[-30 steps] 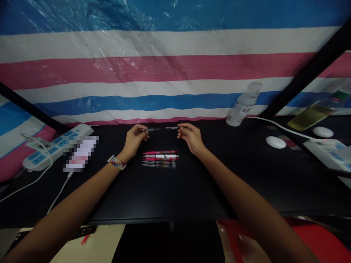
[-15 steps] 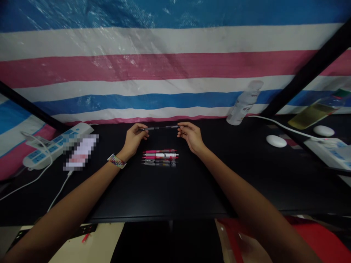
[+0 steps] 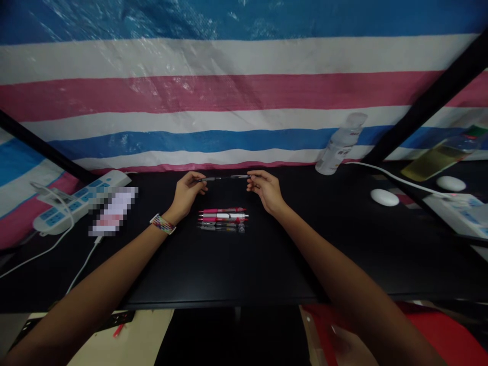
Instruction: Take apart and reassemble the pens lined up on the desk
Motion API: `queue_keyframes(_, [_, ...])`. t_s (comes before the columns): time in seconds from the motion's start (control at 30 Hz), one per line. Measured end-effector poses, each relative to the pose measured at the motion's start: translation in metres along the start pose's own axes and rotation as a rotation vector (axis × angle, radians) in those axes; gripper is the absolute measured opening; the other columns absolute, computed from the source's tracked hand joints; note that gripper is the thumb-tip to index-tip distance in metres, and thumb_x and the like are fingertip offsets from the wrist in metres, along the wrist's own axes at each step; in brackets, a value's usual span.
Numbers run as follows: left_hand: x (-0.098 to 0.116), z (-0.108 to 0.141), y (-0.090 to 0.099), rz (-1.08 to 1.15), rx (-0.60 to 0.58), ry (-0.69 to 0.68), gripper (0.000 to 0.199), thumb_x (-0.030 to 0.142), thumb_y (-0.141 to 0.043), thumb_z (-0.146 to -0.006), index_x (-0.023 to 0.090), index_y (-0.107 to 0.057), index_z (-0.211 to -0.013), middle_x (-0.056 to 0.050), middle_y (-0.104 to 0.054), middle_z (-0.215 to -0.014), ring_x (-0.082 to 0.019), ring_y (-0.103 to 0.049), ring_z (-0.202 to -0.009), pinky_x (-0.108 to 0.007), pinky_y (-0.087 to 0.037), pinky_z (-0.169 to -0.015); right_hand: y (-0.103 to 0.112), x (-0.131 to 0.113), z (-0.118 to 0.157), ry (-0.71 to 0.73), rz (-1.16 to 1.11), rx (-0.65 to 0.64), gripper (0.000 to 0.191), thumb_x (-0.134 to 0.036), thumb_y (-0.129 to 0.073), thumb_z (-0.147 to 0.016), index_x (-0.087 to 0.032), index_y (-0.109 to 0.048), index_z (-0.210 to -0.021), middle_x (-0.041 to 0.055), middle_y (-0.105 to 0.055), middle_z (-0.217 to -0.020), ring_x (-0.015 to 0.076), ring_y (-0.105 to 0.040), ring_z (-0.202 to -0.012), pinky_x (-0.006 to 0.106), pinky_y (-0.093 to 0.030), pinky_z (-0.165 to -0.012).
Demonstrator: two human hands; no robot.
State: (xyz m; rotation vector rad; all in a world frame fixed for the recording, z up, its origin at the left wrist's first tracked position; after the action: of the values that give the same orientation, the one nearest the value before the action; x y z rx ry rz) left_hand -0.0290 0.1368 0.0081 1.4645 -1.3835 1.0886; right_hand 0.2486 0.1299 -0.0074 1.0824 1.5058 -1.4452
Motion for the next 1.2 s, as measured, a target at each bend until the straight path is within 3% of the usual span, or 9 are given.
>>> queue_keyframes(0.7, [0.0034, 0.0004, -0.0015, 0.002, 0.012, 0.000, 0.017, 0.019, -0.076, -0.077, 0.018, -0.070, -0.092, -0.002, -0.069, -0.084, -0.013, -0.069, -0.065, -0.022, -0.053, -0.055, -0.0009, 0.0004, -0.0006, -0.003, -0.004, -0.004, 0.017, -0.028, -0.086, -0.080, -0.022, -0.081, -0.096, 0.0044, -0.070, -0.084, 0.0186, -0.064, -0.079, 0.041, -0.059, -0.081])
queue_keyframes(1.2, [0.0046, 0.0032, -0.0049, -0.019, -0.031, 0.030, 0.012, 0.026, -0.079, -0.085, 0.018, -0.074, -0.092, -0.003, -0.071, -0.079, -0.013, -0.067, -0.065, -0.023, -0.052, -0.058, -0.0047, -0.0009, 0.0021, -0.003, 0.001, -0.024, 0.017, -0.027, -0.085, -0.079, -0.022, -0.083, -0.095, 0.0044, -0.071, -0.083, 0.0179, -0.064, -0.076, 0.039, -0.058, -0.078])
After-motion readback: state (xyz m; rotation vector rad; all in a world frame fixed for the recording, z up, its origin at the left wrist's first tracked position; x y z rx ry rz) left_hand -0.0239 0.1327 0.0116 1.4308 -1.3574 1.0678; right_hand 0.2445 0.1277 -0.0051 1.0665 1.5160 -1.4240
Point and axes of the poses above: each hand's wrist, its own z-axis away from the middle knuckle, its own y-axis out of the back of the hand, x = y × z, the point moved 8 cm from there along -z, towards the middle knuckle
